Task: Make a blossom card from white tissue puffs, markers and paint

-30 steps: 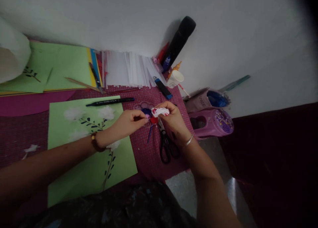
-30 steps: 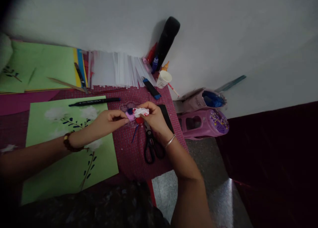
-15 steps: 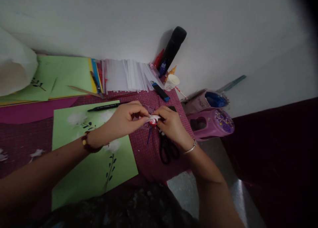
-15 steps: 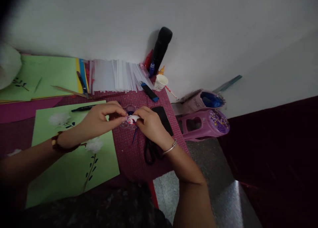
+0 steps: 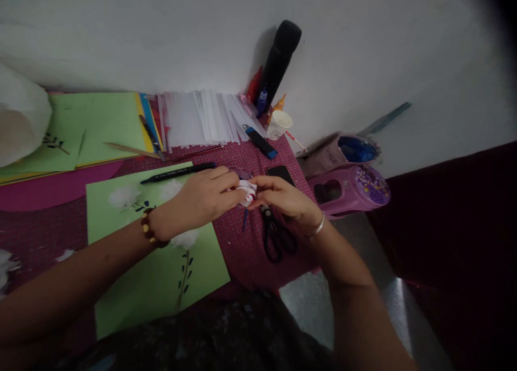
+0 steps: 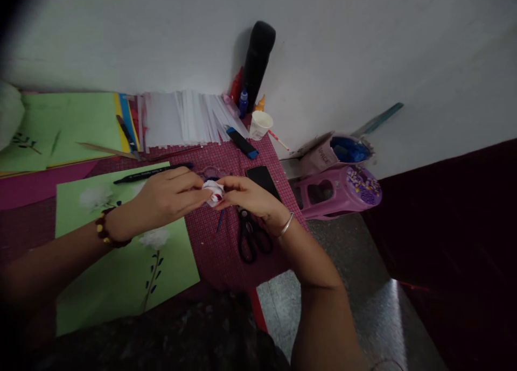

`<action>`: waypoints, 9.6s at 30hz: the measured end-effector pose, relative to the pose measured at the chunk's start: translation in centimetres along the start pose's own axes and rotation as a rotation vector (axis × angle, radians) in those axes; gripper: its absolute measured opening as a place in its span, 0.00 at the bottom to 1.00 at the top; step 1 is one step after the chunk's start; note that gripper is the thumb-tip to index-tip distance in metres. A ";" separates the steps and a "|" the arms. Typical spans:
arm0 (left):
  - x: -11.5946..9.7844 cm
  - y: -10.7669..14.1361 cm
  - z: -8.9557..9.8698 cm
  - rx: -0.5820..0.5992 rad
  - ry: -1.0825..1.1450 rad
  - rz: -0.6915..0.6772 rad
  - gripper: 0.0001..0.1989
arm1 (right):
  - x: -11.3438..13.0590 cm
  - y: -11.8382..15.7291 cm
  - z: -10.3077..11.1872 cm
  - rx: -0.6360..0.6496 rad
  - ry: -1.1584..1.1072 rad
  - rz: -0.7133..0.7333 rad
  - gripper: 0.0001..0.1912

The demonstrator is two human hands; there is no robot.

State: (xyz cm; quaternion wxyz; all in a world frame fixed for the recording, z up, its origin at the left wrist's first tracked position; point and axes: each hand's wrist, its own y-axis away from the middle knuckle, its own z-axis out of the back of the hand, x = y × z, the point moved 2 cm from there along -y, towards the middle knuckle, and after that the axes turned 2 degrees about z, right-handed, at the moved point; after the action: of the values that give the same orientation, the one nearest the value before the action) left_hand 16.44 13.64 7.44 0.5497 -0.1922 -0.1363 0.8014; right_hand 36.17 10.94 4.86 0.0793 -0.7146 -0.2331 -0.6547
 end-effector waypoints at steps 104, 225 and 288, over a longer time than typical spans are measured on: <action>1.5 3.1 -6.1 0.207 -0.099 0.003 0.06 | -0.2 -3.2 4.4 -0.318 0.761 0.131 0.01; 0.8 1.8 -6.7 0.163 -0.108 0.021 0.10 | -3.2 -3.1 4.2 -0.691 0.406 0.163 0.12; 1.4 1.9 -6.4 0.170 -0.187 0.013 0.11 | -2.4 -5.8 2.1 -0.500 1.268 0.084 0.04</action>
State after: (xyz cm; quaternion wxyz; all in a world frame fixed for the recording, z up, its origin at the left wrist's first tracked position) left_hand 17.35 14.33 0.71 0.5438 -0.0699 -0.1173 0.8280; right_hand 35.46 16.37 1.17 0.0582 -0.1982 0.0446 -0.9774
